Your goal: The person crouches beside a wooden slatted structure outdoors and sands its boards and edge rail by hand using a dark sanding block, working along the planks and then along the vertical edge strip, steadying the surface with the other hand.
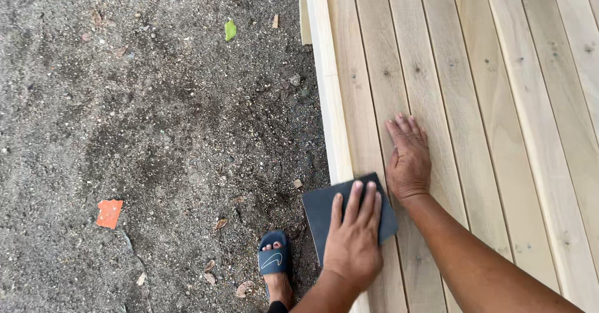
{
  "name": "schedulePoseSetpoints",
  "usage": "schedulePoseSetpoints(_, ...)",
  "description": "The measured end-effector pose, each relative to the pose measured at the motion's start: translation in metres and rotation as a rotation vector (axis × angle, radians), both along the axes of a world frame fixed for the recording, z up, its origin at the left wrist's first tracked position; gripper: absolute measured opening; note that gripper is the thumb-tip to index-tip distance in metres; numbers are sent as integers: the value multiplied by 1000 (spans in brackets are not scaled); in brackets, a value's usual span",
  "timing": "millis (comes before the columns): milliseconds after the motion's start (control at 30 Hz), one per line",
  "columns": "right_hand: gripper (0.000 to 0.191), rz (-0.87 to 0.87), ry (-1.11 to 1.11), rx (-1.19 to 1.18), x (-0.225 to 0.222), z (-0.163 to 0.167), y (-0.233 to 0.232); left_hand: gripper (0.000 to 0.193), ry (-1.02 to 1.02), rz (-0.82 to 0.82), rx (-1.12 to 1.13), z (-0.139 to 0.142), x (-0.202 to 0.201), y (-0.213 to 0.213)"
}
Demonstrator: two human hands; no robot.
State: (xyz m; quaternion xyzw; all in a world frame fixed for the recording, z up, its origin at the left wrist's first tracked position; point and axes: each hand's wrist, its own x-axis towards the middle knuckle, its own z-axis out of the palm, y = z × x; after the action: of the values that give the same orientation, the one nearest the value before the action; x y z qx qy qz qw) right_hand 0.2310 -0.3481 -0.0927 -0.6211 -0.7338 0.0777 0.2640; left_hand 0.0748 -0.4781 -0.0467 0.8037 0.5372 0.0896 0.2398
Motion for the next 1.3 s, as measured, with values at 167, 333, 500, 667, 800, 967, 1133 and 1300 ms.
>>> schedulePoseSetpoints(167,58,-35,-41,-34,0,5,-36,72,-95,120,26,-5,8,1)
schedulePoseSetpoints(333,56,-42,-31,-6,7,-1,-51,74,131,324,174,-5,17,87)
schedulePoseSetpoints(500,55,-9,-7,30,7,-8,-48,78,100,266,40,-6,23,15)
schedulePoseSetpoints(667,56,-31,-31,30,7,-7,-48,81,36,176,12,-17,21,-27)
schedulePoseSetpoints(800,54,-50,-46,19,6,-4,-48,75,-9,244,83,-14,13,68)
schedulePoseSetpoints(967,51,-64,-57,0,3,0,-49,71,198,239,125,9,4,123)
schedulePoseSetpoints(1133,58,-56,-88,12,2,1,-49,80,96,68,-20,18,7,8)
schedulePoseSetpoints(1300,58,-52,-78,-3,3,2,-53,81,51,36,13,-1,10,-24)
